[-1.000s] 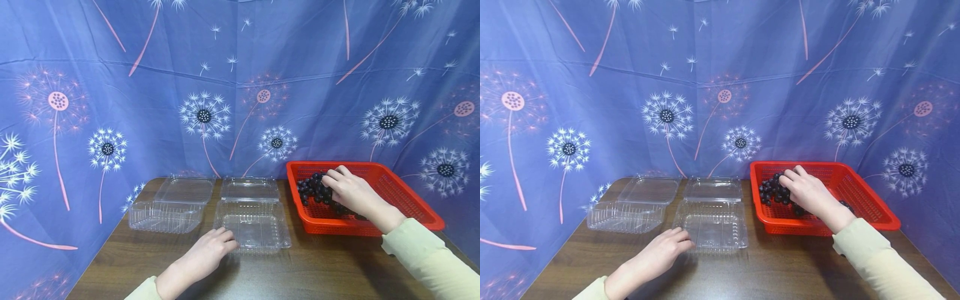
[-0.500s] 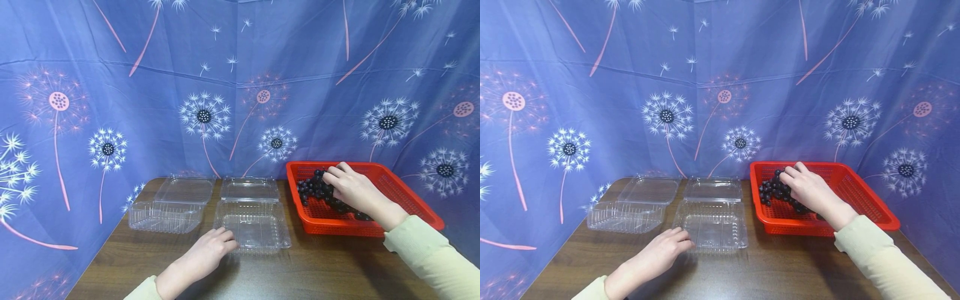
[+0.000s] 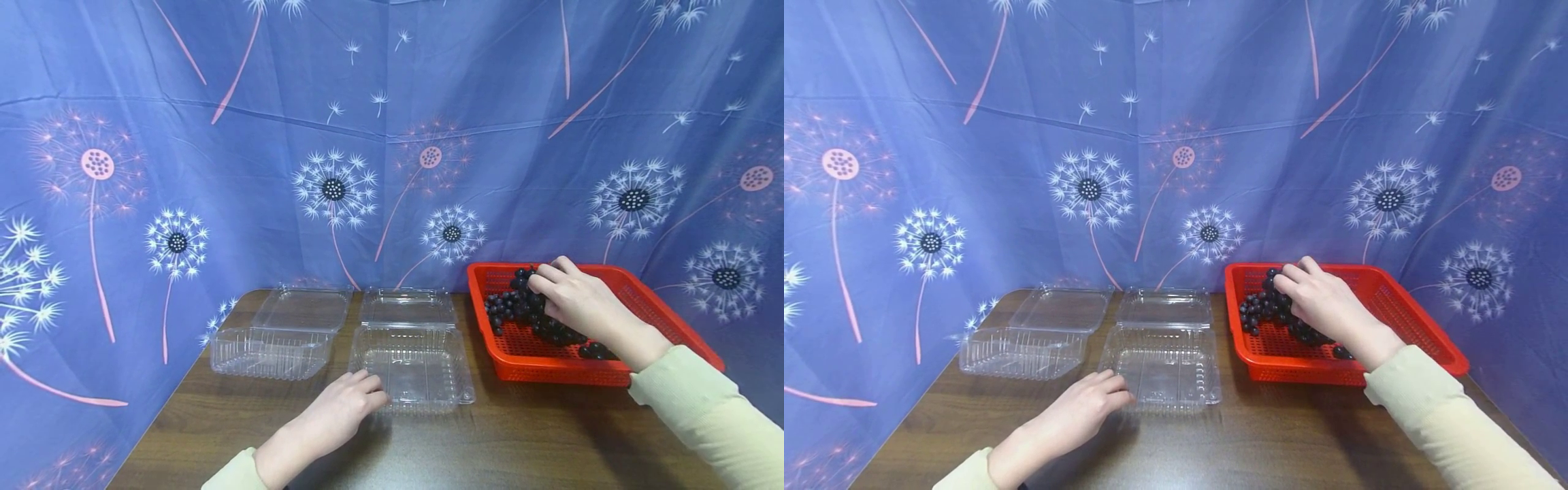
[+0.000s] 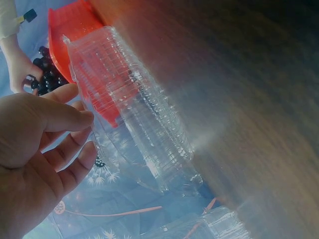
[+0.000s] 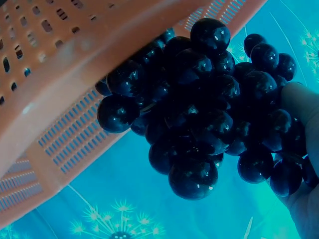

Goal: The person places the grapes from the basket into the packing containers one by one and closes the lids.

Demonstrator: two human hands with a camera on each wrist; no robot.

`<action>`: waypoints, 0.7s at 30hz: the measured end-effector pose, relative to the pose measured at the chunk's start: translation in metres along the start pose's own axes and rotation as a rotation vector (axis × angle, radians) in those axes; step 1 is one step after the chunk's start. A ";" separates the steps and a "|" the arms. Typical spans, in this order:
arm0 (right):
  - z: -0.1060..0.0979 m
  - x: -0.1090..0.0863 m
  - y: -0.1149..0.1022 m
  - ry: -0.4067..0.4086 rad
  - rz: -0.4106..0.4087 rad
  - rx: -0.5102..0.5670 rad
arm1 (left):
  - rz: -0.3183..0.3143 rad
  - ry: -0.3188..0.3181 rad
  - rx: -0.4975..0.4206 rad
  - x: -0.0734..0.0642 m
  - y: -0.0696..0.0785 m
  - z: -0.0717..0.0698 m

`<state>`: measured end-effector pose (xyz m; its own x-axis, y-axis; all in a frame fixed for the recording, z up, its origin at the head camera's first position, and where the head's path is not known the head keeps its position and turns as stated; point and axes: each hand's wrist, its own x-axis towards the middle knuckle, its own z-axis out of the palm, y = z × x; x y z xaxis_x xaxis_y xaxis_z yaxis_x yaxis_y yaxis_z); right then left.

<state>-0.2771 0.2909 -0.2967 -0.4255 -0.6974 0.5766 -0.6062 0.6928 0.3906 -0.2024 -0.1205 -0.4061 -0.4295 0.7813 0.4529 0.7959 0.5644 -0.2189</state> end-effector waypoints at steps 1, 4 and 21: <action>-0.001 0.001 0.000 0.002 -0.004 -0.001 | -0.001 -0.003 -0.001 0.000 0.000 0.000; -0.004 0.003 0.001 0.012 -0.017 0.003 | -0.004 -0.007 -0.001 0.000 0.000 0.000; -0.026 0.023 0.002 0.026 -0.047 0.001 | -0.009 0.006 -0.013 0.000 0.000 0.000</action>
<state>-0.2708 0.2811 -0.2640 -0.3790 -0.7243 0.5759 -0.6259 0.6591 0.4170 -0.2024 -0.1207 -0.4056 -0.4340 0.7746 0.4601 0.7975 0.5678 -0.2037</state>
